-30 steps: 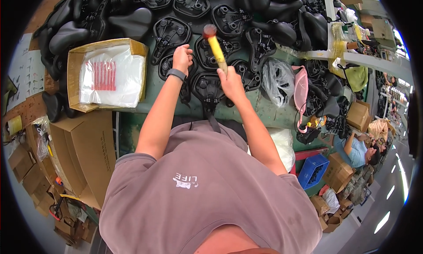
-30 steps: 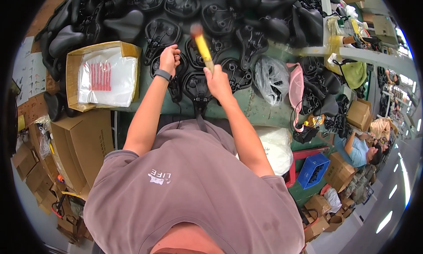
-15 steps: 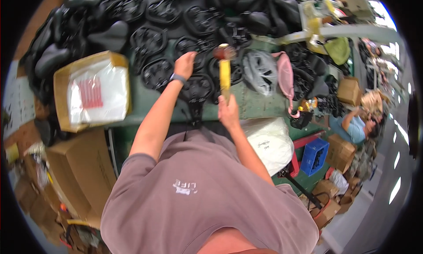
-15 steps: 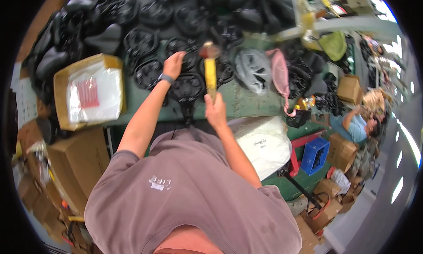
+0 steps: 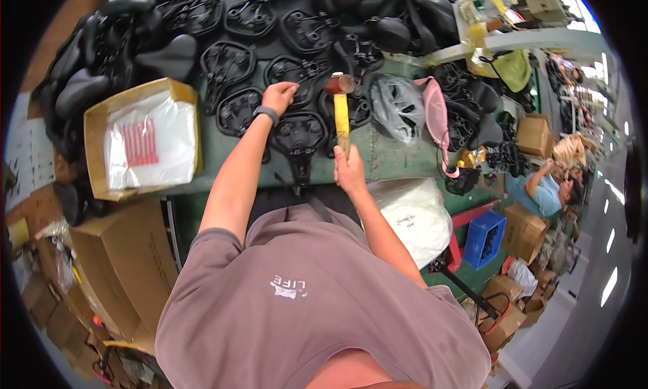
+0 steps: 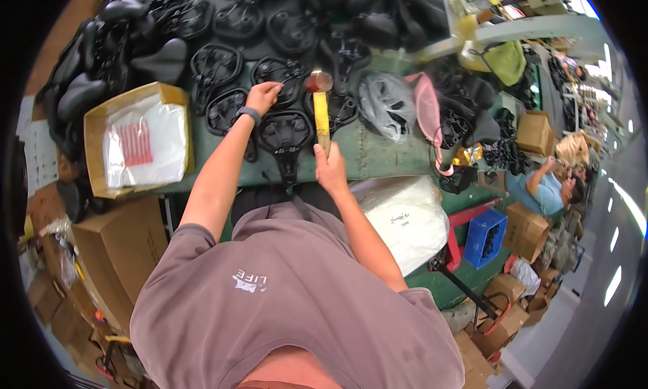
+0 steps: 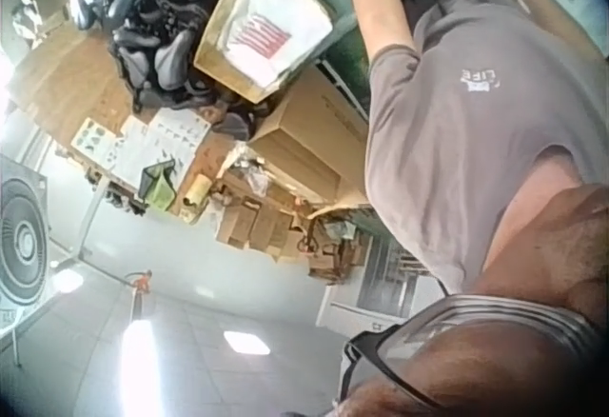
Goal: The recorder is using a rubber mallet to hammer components into bicycle seats on a factory assembly line.
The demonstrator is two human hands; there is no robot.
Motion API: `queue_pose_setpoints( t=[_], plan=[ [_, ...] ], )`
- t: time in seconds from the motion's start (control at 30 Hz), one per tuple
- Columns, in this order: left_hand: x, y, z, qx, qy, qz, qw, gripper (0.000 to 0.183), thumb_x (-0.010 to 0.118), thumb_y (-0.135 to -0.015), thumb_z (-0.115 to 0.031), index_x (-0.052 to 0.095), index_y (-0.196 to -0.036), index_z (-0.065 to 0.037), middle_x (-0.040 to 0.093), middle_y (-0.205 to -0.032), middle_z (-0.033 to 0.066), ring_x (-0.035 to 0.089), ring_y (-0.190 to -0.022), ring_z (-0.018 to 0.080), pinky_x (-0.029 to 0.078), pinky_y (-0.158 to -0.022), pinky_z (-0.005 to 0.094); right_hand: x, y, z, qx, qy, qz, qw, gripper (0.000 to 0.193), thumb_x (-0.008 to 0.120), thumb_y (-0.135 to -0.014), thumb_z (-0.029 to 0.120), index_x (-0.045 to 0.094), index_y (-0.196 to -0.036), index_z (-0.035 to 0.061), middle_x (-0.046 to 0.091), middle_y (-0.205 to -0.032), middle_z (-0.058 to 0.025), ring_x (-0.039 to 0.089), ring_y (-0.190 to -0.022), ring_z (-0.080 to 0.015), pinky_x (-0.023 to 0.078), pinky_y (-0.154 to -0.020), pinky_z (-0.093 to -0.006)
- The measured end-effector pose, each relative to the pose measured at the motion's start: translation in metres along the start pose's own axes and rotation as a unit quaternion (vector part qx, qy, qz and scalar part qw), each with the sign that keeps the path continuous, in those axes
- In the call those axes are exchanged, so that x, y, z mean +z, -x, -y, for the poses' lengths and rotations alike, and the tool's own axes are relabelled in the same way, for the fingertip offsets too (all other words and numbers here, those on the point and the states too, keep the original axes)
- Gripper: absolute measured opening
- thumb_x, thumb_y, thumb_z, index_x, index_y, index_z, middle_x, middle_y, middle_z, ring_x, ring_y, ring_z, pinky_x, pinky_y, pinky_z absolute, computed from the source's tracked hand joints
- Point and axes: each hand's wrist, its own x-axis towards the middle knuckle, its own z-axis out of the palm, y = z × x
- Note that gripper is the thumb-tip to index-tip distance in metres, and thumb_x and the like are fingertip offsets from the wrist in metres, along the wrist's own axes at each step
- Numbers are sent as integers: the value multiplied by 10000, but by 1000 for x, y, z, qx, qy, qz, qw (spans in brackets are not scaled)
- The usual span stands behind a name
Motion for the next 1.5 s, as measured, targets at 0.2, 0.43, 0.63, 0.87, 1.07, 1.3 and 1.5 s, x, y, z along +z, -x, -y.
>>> queue_pose_setpoints(
  t=[0.2,0.43,0.63,0.87,1.07,1.3,1.5],
  plan=[
    [15,23,-13,182,-189,-143,954,213,703,-1108,-244,821,-1145,-72,798,-893,179,794,-823,338,611,-794,440,10,-7,15,-33,10,34,999,405,652,-1186,420,565,-1090,37,606,-663,-52,619,-488,-166,477,-465,-371],
    [9,21,-19,66,-121,-80,987,260,723,-1095,-320,866,-1216,-139,840,-1005,136,813,-939,340,622,-855,419,23,-13,13,-34,4,58,998,397,658,-1183,412,574,-1117,30,607,-670,-57,621,-487,-172,482,-468,-373],
    [1,13,-14,71,-141,-25,987,271,695,-1102,-373,864,-1217,-195,841,-1115,136,799,-1082,370,621,-947,435,24,-22,25,-50,-16,63,997,392,652,-1187,410,570,-1118,33,593,-682,-40,611,-488,-152,475,-461,-356],
    [-7,10,-33,151,-274,6,950,252,649,-1115,-325,828,-1240,-201,838,-1122,140,787,-1091,402,617,-937,500,17,-21,34,-58,-34,70,995,403,645,-1189,422,567,-1118,33,585,-684,-36,606,-488,-149,474,-459,-349],
    [-15,11,-26,161,-259,-2,953,240,674,-1123,-321,854,-1226,-201,839,-1111,159,810,-1049,361,626,-931,468,21,-16,29,-51,-18,81,995,404,650,-1186,426,574,-1139,32,607,-692,-52,612,-500,-145,477,-470,-356],
    [-21,30,-1,-50,287,-160,943,228,642,-1154,-145,729,-1314,-7,661,-867,13,597,-720,122,520,-642,314,38,-26,21,-227,113,-33,967,366,663,-1169,337,549,-1197,-10,699,-821,-275,708,-785,-540,555,-692,-594],
    [-14,103,6,-116,639,-136,748,329,568,-1097,129,564,-1419,63,711,-1338,212,755,-1223,337,634,-1171,446,26,-40,-1,-76,194,41,977,470,692,-1136,407,551,-1180,-39,741,-945,-381,708,-977,-627,557,-779,-645]
  ],
)
